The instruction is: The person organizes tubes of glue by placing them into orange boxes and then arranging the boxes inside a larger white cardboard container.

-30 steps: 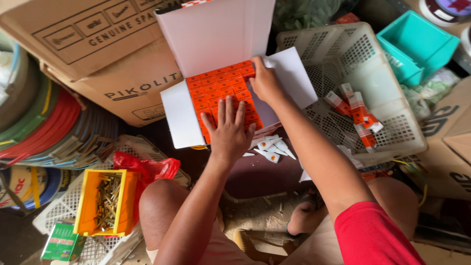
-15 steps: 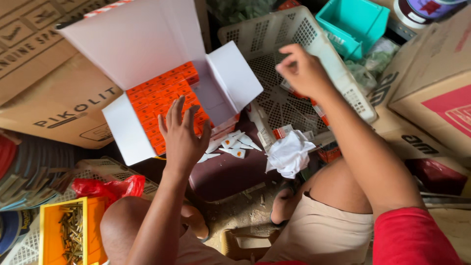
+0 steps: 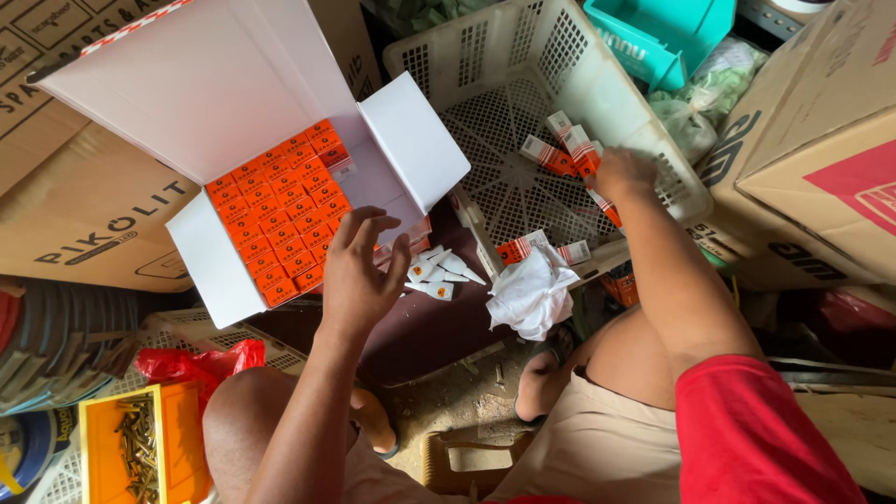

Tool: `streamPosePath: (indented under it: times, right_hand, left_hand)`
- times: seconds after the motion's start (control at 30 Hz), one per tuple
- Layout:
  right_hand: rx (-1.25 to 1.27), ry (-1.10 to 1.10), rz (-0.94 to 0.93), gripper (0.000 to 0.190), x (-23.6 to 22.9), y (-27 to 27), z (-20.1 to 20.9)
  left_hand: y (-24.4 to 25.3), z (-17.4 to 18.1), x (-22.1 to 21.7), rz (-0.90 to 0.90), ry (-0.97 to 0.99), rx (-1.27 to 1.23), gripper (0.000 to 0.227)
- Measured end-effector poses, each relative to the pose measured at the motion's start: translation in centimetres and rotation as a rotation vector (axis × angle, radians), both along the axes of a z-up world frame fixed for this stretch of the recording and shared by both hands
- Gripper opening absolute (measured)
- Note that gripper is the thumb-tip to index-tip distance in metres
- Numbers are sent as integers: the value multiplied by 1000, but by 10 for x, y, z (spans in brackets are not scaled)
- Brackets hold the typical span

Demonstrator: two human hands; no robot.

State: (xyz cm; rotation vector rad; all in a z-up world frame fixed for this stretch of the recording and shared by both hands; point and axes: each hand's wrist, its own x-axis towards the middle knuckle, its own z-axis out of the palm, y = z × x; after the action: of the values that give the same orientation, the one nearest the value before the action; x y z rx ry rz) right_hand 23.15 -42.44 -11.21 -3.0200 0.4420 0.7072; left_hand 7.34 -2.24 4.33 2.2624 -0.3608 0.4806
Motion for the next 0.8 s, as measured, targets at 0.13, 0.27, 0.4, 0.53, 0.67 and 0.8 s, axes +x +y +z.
streamPosePath:
  times: [0.13, 0.27, 0.4, 0.53, 0.67, 0.8]
  right_hand:
    - [-70, -80, 34, 43, -3, 20, 16]
    - [-52, -85, -27, 43, -14, 38, 55]
    - [62, -144, -72, 53, -24, 40, 104]
    - [132, -283, -63, 42, -35, 33, 118]
    - [362, -570, 168, 29, -67, 61, 163]
    - [699, -381, 470, 29, -119, 137, 240]
  left_hand:
    - [3, -1, -2, 14, -7, 23, 18]
    - [10, 5, -7, 41, 15, 17, 19]
    - [19, 11, -18, 22, 83, -64, 17]
    - [34, 13, -30, 2, 184, -144, 23]
    - [43, 36, -44, 23, 506, -340, 34]
    - [59, 37, -49, -42, 720, -631, 38]
